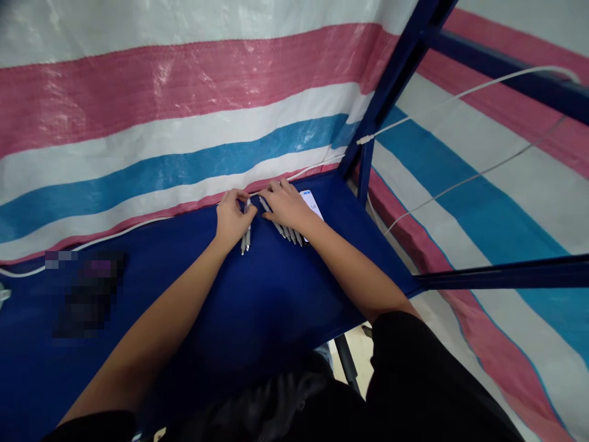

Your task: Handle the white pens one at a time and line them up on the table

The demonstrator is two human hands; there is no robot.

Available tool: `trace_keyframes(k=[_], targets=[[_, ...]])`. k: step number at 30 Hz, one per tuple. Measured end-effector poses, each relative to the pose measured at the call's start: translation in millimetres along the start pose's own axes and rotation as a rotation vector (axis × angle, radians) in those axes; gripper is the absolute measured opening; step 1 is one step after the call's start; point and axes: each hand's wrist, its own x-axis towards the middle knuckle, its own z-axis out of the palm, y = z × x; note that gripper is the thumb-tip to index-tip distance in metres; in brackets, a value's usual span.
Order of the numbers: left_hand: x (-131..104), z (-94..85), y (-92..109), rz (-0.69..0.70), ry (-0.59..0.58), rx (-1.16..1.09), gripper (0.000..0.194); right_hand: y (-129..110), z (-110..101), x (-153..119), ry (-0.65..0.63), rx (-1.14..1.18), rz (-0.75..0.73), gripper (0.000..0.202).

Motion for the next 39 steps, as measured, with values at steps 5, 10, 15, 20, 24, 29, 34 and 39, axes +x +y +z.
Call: trace_keyframes(k=[5,10,15,20,24,29,34,39], targets=[[6,-0.4,-5,-0.197,0.176,-0.400,0.026,-8,-2,-1,-0.016,-0.165,0.008,0.034],[11,-4.7,-9,-0.325,0.153,-0.636,0.032,-23,-11,-8,-0.006,-0.194,0.056,0.032],[11,-16.2,-5,-0.321,-0.032,-0.762,0.025,-50,-12,-34,0.103,0.009,0.135,0.043],[10,-29.4,10,-0.347,-0.173,-0.905,0.016,-55,-21,-49,0.007,0.358,0.252,0.032],[7,-43.4,15,-0.336,-0.186,-0.924,0.013,-43,-28,-52,-0.082,0.623,0.238,0.046],[-17,-67.9,4,-0.210,-0.325,-0.666,0.025,-32,-27,-54,-0.222,0.843,0.177,0.060],[-40,-91.0,3,0.039,-0.430,-0.227,0.024,-30,-21,-54,-0.421,0.799,0.080,0.062],[-40,-101.2,7,0.190,-0.530,-0.049,0.032,-40,-17,-56,-0.307,0.401,-0.031,0.042]])
